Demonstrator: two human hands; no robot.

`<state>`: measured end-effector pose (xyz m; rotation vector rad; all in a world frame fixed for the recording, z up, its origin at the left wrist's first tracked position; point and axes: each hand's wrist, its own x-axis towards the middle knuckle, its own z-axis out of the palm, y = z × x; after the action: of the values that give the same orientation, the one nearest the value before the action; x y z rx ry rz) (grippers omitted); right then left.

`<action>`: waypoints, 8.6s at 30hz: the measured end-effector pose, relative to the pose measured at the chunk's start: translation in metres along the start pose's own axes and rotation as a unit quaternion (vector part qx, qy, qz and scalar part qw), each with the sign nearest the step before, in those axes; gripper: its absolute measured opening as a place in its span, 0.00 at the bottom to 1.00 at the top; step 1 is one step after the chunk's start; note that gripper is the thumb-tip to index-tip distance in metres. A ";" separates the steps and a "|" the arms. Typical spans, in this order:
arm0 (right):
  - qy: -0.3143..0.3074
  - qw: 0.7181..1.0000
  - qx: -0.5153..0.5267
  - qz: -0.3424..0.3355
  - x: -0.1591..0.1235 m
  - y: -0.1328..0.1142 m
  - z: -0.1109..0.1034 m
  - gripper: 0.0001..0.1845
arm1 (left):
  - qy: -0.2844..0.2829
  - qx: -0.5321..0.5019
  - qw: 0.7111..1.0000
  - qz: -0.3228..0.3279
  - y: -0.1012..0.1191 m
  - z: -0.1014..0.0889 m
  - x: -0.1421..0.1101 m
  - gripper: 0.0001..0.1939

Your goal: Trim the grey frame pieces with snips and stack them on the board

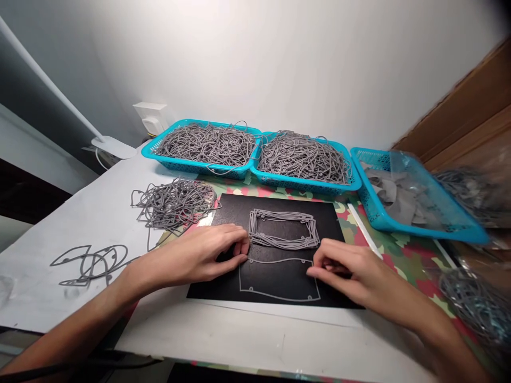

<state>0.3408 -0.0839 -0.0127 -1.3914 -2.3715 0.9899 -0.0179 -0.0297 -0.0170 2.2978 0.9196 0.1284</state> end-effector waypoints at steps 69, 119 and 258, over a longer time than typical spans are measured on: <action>0.060 0.994 -0.069 -0.054 0.002 0.017 0.006 0.07 | -0.077 -0.070 0.993 0.060 0.011 0.003 -0.002 0.08; 0.164 0.950 0.263 -0.023 0.034 -0.028 0.067 0.09 | 0.290 0.037 0.930 0.224 0.017 0.052 0.014 0.06; 0.315 0.910 -0.158 -0.218 0.026 -0.017 0.068 0.14 | 0.088 -0.591 0.793 -0.119 0.028 0.050 0.026 0.17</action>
<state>0.2821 -0.0973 -0.0563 -0.9796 -2.2141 0.0161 0.0337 -0.0555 -0.0430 0.9987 0.8346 0.6219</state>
